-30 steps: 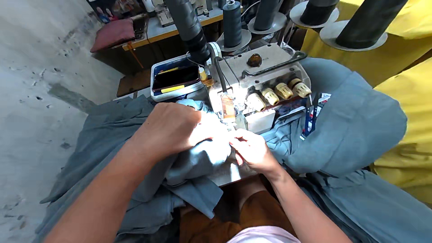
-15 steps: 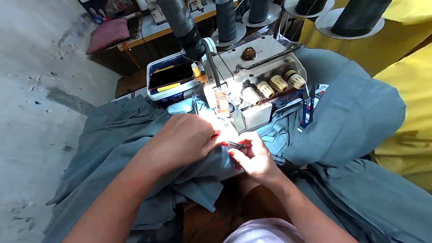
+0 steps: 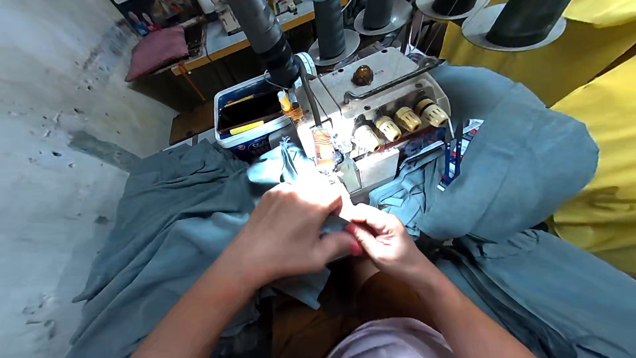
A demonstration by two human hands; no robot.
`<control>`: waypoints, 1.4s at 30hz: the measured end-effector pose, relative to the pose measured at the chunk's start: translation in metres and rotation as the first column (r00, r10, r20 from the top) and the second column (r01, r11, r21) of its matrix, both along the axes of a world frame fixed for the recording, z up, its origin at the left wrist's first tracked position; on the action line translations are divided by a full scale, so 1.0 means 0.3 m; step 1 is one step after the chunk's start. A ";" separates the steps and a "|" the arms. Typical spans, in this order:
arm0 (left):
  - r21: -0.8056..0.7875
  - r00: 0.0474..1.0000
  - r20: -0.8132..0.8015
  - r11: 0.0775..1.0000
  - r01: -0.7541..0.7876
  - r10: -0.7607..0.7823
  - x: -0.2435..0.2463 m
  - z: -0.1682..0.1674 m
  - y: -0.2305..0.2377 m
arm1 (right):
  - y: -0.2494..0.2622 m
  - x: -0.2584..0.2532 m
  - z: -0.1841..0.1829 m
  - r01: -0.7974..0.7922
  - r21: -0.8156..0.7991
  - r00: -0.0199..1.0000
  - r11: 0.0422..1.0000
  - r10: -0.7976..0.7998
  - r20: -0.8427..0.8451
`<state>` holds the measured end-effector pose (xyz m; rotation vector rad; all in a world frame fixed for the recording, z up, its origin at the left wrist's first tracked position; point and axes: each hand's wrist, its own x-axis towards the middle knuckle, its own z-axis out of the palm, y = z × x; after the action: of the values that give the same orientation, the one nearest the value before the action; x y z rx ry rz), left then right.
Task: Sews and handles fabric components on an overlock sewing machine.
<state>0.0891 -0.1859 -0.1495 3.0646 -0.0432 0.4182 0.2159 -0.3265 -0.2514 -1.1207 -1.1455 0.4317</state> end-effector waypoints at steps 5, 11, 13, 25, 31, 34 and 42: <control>0.252 0.990 0.000 0.958 -0.136 0.140 -0.014 -0.154 -0.030 | -0.023 -0.024 -0.033 0.035 0.012 0.999 0.999 -0.034 -0.031; 0.276 0.985 0.051 0.945 -0.175 0.167 0.008 -0.130 -0.004 | 0.014 -0.018 -0.045 0.086 -0.029 0.996 0.996 -0.086 -0.013; 0.270 0.983 0.062 0.946 -0.181 0.171 0.025 -0.133 0.022 | 0.048 -0.001 -0.049 0.095 -0.043 0.995 0.995 -0.096 -0.027; 0.089 0.999 0.028 0.996 0.032 -0.034 0.046 -0.051 0.073 | 0.083 0.029 -0.045 0.034 -0.034 0.998 0.999 -0.036 -0.053; 0.084 0.977 -0.195 0.994 -0.077 0.092 0.026 -0.043 0.278 | 0.110 0.048 -0.040 0.042 -0.058 0.996 0.997 -0.046 -0.076; 0.119 0.895 -0.346 0.959 -0.257 0.283 -0.091 0.003 0.421 | 0.110 0.051 -0.037 0.045 -0.069 0.995 0.997 -0.052 -0.090; 0.083 0.827 -0.545 0.990 -0.111 0.138 -0.297 0.352 -0.200 | 0.119 -0.223 -0.190 0.273 0.092 0.923 0.958 -0.287 0.255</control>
<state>-0.0001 -0.2457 -0.0438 3.1095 0.1735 -0.4846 0.1491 -0.2908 -0.3085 -1.2997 -1.1977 0.0250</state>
